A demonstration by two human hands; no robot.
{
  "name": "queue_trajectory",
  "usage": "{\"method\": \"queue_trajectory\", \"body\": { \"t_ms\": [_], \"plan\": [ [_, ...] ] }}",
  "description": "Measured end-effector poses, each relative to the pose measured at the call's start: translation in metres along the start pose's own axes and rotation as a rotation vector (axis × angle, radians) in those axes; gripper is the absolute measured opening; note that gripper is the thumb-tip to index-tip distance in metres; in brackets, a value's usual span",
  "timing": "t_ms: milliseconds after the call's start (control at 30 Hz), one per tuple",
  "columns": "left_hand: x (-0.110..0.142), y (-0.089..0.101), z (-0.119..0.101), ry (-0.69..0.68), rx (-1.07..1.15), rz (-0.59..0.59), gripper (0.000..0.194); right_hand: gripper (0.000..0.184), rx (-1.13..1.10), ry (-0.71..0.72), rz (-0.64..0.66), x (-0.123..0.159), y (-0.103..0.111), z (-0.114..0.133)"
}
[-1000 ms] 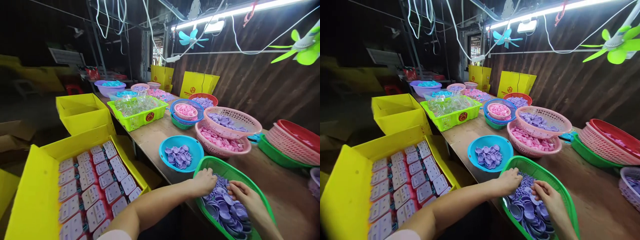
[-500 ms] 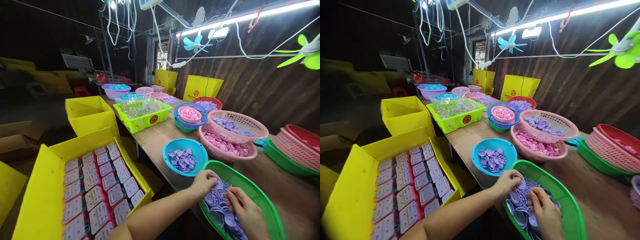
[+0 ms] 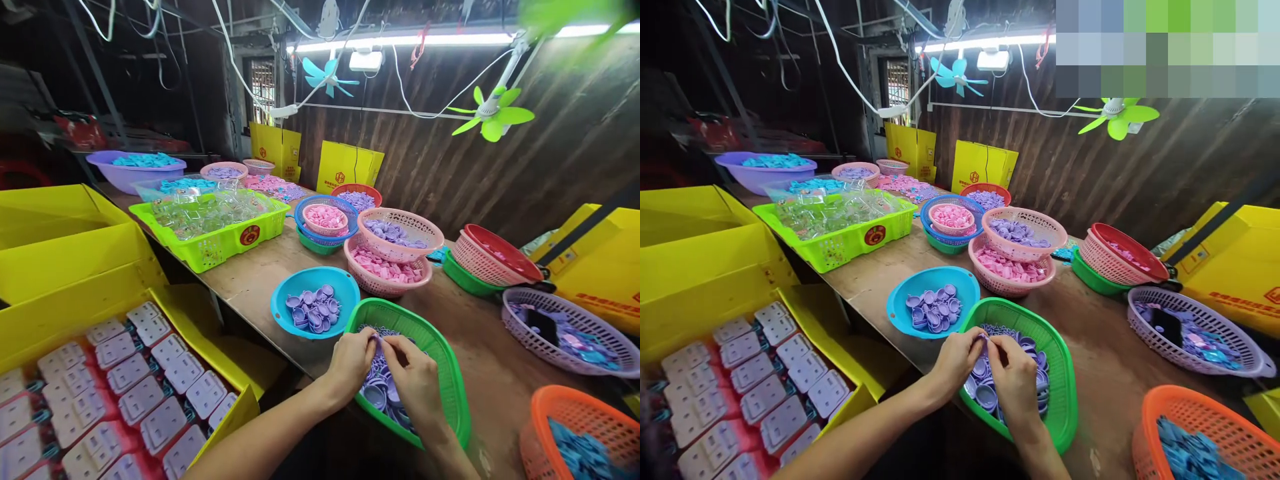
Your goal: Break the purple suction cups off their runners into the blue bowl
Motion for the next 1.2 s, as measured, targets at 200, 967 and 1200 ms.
{"method": "queue_trajectory", "body": {
  "t_ms": [200,967,1200],
  "plan": [
    [0.002,-0.002,-0.001,0.0,-0.114,0.012,0.028,0.023,0.02,-0.001,0.009,0.0,0.0,0.0],
    [-0.034,0.071,0.062,0.231,-0.374,-0.061,0.028,0.023,0.266,-0.145,0.408,-0.067,-0.035,-0.084],
    [-0.046,-0.012,0.032,-0.178,-0.736,0.212,0.018,0.015,0.364,-0.185,0.47,-0.07,-0.083,-0.119]
  ]
}}
Point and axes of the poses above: each hand's wrist, its own x-axis away from the middle knuckle, its own y-axis out of the back of the hand, z = x × y, the point moved 4 cm from there along -x, towards the middle knuckle, and after that the axes turned 15 degrees about z, right-handed, at the moved point
